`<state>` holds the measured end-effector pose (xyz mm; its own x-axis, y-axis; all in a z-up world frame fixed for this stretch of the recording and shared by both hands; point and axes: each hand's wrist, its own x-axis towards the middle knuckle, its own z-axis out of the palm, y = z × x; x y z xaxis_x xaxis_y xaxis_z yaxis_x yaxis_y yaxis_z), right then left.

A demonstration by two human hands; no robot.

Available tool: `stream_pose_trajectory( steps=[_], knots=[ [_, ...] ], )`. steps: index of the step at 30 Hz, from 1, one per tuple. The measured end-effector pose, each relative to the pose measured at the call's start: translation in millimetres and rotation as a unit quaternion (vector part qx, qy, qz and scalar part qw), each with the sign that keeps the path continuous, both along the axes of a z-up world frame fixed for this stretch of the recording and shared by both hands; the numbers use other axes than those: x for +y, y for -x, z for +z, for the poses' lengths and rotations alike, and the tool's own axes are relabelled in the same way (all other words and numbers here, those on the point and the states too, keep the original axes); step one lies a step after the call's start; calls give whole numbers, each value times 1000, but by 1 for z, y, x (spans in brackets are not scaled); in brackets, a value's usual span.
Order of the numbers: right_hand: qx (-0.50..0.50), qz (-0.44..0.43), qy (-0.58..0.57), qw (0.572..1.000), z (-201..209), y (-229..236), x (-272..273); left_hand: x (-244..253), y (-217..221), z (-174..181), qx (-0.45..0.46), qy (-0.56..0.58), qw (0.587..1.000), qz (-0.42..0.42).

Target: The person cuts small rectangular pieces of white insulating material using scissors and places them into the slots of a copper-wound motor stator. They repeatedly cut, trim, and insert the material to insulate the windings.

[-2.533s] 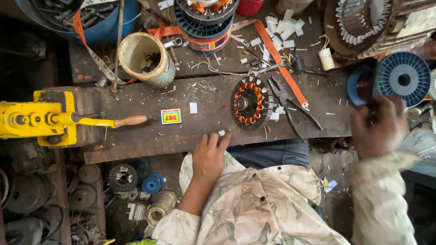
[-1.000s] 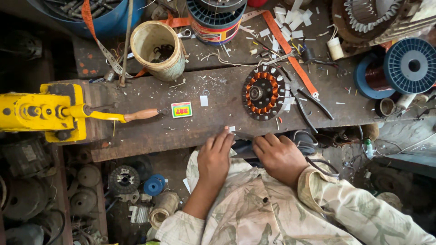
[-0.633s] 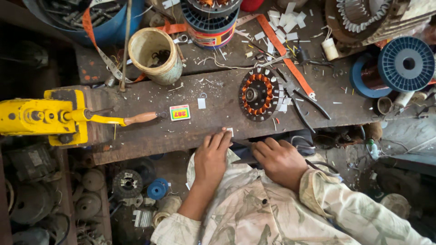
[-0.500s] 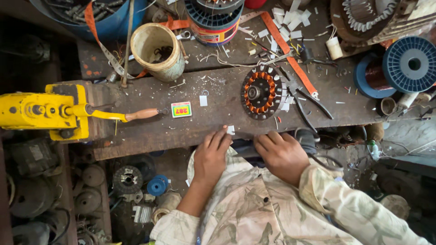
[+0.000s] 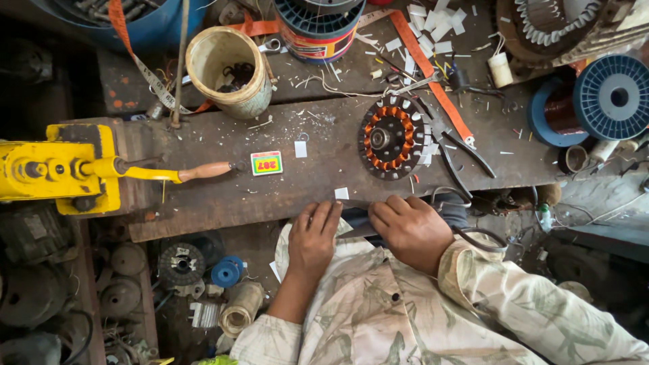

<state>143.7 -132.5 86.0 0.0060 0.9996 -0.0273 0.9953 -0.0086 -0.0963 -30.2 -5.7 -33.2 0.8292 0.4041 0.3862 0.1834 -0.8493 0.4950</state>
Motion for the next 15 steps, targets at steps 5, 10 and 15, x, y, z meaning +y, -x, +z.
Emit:
stream_pose_trajectory(
  steps=[5,10,15],
  knots=[
    [-9,-6,6,1000,0,2,5,3,0,10,-8,10,1000,-3],
    [-30,-24,-14,999,-6,11,8,3,-1,9,-8,25,1000,0],
    [-25,-40,-27,999,-10,14,6,3,0,6,-3,38,999,-7]
  ],
)
